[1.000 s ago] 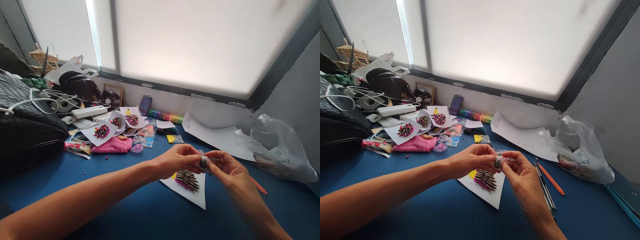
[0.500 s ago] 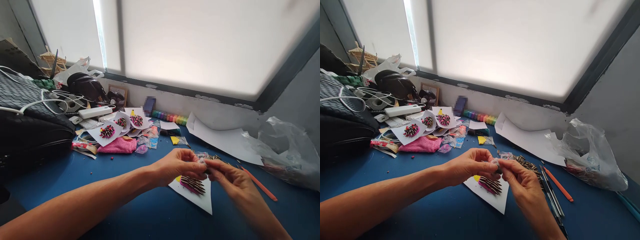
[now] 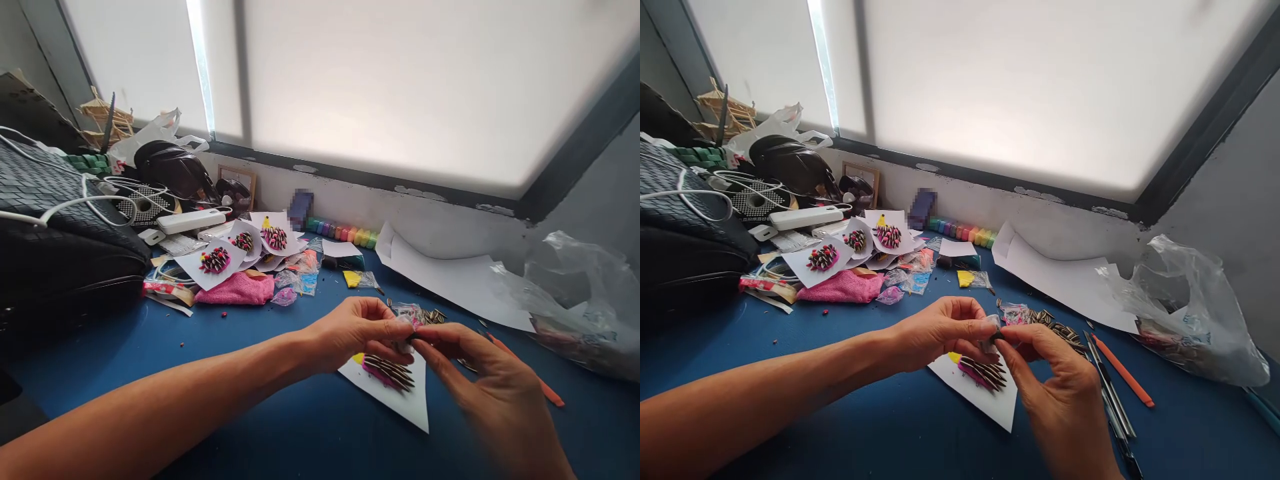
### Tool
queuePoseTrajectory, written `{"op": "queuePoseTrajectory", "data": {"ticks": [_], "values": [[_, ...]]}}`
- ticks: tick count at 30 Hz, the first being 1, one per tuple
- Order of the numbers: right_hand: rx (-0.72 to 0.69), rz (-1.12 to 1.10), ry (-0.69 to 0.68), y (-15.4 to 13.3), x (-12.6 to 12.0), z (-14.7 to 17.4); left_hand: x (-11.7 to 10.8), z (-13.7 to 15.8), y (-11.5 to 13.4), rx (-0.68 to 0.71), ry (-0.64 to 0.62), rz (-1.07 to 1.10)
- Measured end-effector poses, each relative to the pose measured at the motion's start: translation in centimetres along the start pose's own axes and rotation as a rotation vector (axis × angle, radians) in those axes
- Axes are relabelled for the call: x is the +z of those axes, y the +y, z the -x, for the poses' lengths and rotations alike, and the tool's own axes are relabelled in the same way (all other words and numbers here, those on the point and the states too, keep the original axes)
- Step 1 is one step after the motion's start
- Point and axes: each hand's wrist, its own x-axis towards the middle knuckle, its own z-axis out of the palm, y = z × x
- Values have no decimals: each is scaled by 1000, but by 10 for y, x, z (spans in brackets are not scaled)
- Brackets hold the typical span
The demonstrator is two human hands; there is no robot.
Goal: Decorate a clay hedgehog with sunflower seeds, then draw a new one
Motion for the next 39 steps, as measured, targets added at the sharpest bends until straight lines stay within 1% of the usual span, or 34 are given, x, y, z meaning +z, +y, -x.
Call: {"op": "queuePoseTrajectory", "data": {"ticks": [3, 7, 10, 12, 16, 21, 28, 33, 35, 39], "values": [[-65, 31, -12, 2, 1, 1, 0, 0, -1, 6, -26, -1], [-115, 42, -6, 3, 0, 1, -2, -1, -1, 6, -68, 28], [-150, 72, 4, 4, -2, 0, -4, -1, 1, -29, -132, 81], [-159, 89, 2, 5, -3, -1, -6, -1, 2, -42, -160, 77], [-158, 58, -45, 6, -4, -1, -7, -1, -1, -3, -113, 25], [-190, 48, -85, 5, -2, -2, -7, -3, -6, -15, -59, -31], [-342, 215, -16, 6, -2, 0, -10, -6, -9, -17, -87, -43], [-427, 337, -77, 13, -5, -1, -11, -6, -12, -10, -88, -37], [-464, 380, -58, 13, -4, 1, -10, -6, -12, -13, -81, -24], [-534, 418, 18, 9, 2, 5, -6, -5, -12, -17, -21, -20]]}}
